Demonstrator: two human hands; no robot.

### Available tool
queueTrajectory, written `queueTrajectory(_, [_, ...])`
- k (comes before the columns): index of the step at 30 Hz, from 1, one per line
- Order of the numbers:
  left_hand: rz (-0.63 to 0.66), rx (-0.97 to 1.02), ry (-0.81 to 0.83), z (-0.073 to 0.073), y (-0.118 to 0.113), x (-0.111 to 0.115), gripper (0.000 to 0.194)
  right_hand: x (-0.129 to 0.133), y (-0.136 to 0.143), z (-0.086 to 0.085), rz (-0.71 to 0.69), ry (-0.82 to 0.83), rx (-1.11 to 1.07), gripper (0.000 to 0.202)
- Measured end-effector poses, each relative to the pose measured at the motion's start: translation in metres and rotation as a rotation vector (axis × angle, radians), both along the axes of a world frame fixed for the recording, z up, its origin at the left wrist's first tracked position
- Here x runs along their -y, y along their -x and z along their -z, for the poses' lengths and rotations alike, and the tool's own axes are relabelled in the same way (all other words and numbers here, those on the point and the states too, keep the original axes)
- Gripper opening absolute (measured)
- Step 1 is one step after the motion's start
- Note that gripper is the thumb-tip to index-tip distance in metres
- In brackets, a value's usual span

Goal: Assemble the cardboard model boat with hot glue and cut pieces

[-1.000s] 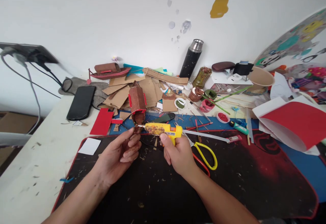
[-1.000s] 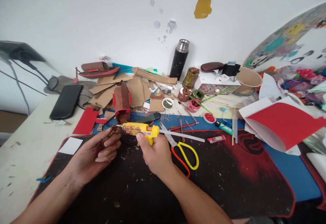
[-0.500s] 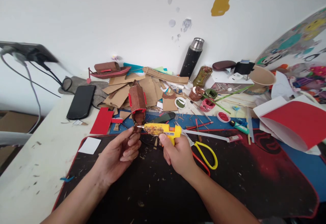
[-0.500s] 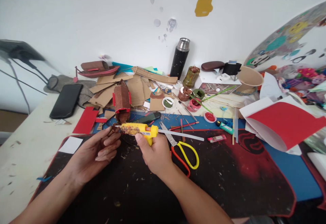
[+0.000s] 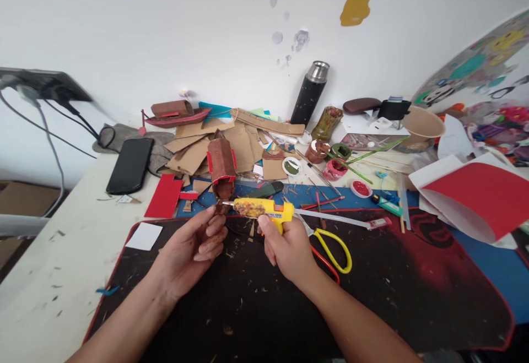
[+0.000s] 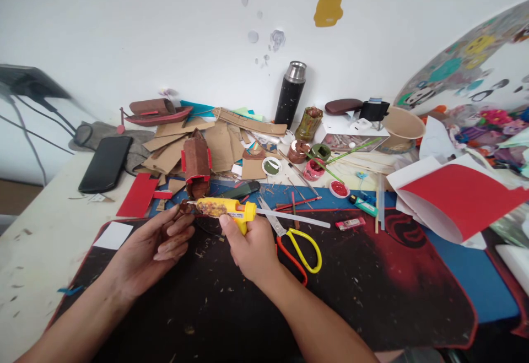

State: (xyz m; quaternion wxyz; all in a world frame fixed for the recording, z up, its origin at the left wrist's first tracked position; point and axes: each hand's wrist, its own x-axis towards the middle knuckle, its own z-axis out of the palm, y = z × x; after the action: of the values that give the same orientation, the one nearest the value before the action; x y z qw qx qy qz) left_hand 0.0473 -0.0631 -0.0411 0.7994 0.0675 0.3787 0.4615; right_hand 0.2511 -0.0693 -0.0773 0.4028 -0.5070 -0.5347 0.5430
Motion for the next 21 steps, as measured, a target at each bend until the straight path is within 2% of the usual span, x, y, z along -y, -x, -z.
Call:
queueTrajectory(10, [0.047,-0.019,-0.050,0.001,-0.003,0.001,0.044,-0.002,0.002,-0.002,0.031,0.052,-0.072,0.069])
queueTrajectory(14, [0.021,0.002,-0.089,-0.008,0.004,0.001,0.039,-0.006,0.001,-0.004,0.030,0.079,-0.079,0.072])
queueTrajectory(16, [-0.074,0.009,-0.150,-0.019,0.014,-0.001,0.028,-0.007,0.001,-0.002,0.004,0.061,-0.043,0.073])
queueTrajectory(18, [-0.240,-0.009,-0.232,-0.033,0.028,-0.005,0.015,-0.006,0.000,0.001,-0.031,0.019,0.019,0.072])
queueTrajectory(20, [-0.411,0.010,-0.289,-0.046,0.042,-0.009,0.011,-0.004,0.001,0.002,-0.041,-0.057,0.111,0.065])
queueTrajectory(21, [-0.457,0.028,-0.280,-0.051,0.048,-0.010,0.009,-0.003,0.001,0.002,-0.037,-0.109,0.166,0.058])
